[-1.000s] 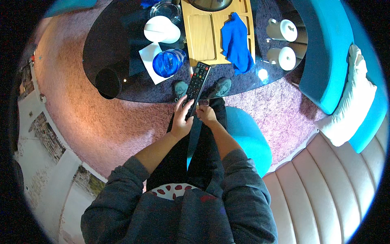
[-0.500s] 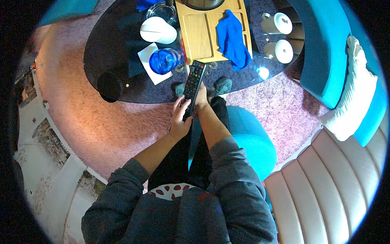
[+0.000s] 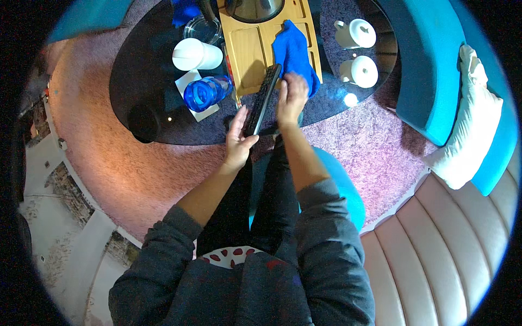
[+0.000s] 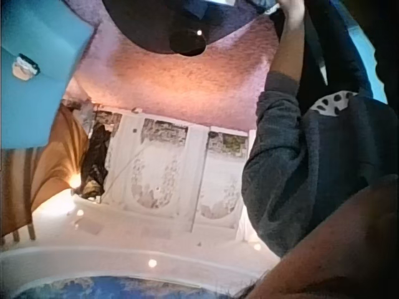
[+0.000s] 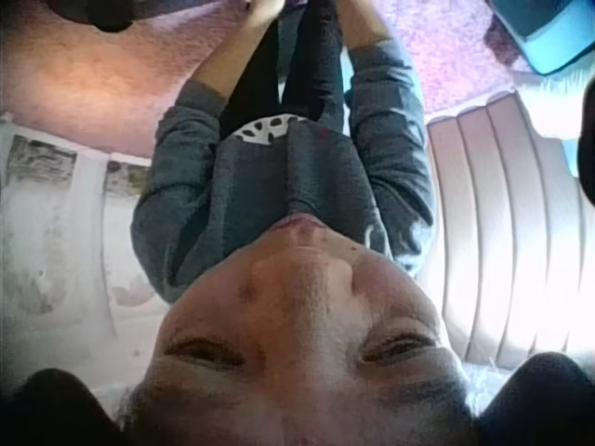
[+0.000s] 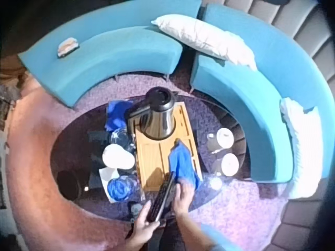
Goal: The person wipes a round glass table with a blue cloth, moving a remote control and a water bottle aside to reach the surface. They then wipe several white cups and a wooden tray on the table, returning items to their original positions as they clean.
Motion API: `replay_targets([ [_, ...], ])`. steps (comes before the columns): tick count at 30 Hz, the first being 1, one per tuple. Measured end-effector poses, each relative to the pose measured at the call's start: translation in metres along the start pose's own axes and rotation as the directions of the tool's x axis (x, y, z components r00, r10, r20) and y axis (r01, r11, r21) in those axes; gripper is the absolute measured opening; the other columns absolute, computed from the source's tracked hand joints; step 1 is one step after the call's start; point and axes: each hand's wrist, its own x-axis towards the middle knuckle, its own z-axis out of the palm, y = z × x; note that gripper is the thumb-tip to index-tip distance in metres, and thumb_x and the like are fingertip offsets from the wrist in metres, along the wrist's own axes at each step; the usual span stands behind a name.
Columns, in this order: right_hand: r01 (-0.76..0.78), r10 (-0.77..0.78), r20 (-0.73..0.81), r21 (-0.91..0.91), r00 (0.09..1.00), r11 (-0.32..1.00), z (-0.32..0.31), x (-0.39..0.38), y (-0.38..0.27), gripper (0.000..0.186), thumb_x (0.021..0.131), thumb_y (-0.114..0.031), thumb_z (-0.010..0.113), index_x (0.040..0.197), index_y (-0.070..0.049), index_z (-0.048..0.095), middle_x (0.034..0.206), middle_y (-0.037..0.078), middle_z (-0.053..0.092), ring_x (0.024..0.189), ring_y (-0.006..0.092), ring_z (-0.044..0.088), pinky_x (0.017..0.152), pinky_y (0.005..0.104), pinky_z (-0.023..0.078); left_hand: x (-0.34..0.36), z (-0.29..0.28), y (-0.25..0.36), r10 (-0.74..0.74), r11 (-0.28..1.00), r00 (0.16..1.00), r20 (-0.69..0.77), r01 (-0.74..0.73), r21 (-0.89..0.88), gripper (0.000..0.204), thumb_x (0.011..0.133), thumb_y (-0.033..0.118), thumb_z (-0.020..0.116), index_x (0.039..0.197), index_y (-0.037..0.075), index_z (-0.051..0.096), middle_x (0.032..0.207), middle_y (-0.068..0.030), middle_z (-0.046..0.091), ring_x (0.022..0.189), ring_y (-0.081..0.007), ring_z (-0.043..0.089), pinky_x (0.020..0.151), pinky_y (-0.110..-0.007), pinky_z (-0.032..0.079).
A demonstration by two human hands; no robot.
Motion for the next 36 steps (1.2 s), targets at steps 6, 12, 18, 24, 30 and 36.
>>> replay_targets([
  [6, 0.186, 0.017, 0.424, -0.433, 0.906, 0.882, -0.004, 0.046, 0.035, 0.033, 0.075, -0.013, 0.057, 0.108, -0.017, 0.061, 0.11, 0.012, 0.055, 0.105, 0.0316, 0.048, 0.083, 0.043, 0.042, 0.018, 0.005, 0.019, -0.292, 0.846, 0.951, 0.106, 0.308, -0.435, 0.065, 0.072, -0.006, 0.049, 0.135, -0.003, 0.029, 0.128, -0.0157, 0.045, 0.114, -0.0238, 0.048, 0.097, -0.036, 0.038],
  [12, -0.584, 0.436, 0.401, 0.418, 0.806, 0.696, -0.049, 0.041, -0.008, 0.025, 0.072, -0.001, 0.055, 0.096, -0.004, 0.063, 0.083, 0.008, 0.058, 0.076, 0.0223, 0.058, 0.073, 0.0325, 0.047, 0.014, 0.021, 0.028, -0.219, 0.764, 0.962, 0.161, 0.272, -0.585, 0.06, 0.077, 0.002, 0.048, 0.134, -0.002, 0.029, 0.121, -0.0165, 0.049, 0.106, -0.0247, 0.053, 0.09, -0.036, 0.043],
  [18, -0.278, 0.129, 0.324, 0.468, 0.937, 0.839, -0.109, -0.006, -0.12, 0.039, 0.084, -0.01, 0.055, 0.122, -0.003, 0.052, 0.142, 0.017, 0.021, 0.129, 0.0296, 0.024, 0.105, 0.0348, 0.02, -0.025, 0.042, 0.085, -0.23, 0.958, 0.958, 0.17, 0.254, -0.135, 0.052, 0.078, 0.003, 0.052, 0.129, 0.002, 0.042, 0.12, -0.0078, 0.051, 0.098, -0.0131, 0.052, 0.078, -0.024, 0.043],
  [24, -0.561, 0.35, 0.532, 0.827, 0.771, -0.02, -0.168, 0.068, -0.18, 0.059, 0.086, 0.003, 0.045, 0.14, -0.013, 0.027, 0.131, 0.009, 0.043, 0.11, 0.0213, 0.051, 0.09, 0.0299, 0.042, -0.061, 0.075, 0.194, 0.247, 0.346, 0.833, 0.495, -0.553, 0.758, 0.059, 0.068, 0.003, 0.064, 0.123, 0.001, 0.046, 0.138, -0.0257, 0.025, 0.115, -0.0435, 0.037, 0.099, -0.046, 0.032],
  [30, -0.454, 0.347, 0.464, 0.884, 0.815, -0.115, -0.195, 0.063, -0.234, 0.064, 0.08, 0.012, 0.045, 0.138, -0.01, 0.03, 0.124, 0.011, 0.049, 0.104, 0.022, 0.055, 0.087, 0.0328, 0.047, -0.087, 0.076, 0.249, 0.289, 0.355, 0.854, 0.433, -0.516, 0.78, 0.094, 0.062, 0.005, 0.07, 0.137, -0.002, 0.014, 0.14, -0.0262, 0.019, 0.128, -0.0424, 0.024, 0.105, -0.043, 0.026],
  [36, 0.167, -0.252, 0.189, 0.376, 0.949, 0.911, -0.208, 0.011, -0.272, 0.055, 0.085, -0.006, 0.053, 0.135, -0.001, 0.031, 0.143, 0.028, 0.014, 0.134, 0.0421, 0.011, 0.107, 0.0436, 0.016, -0.087, 0.055, 0.254, 0.419, 0.247, 0.77, 0.482, -0.607, 0.755, 0.094, 0.066, 0.011, 0.07, 0.136, -0.006, 0.01, 0.137, -0.0299, 0.023, 0.128, -0.0414, 0.026, 0.105, -0.042, 0.025],
])
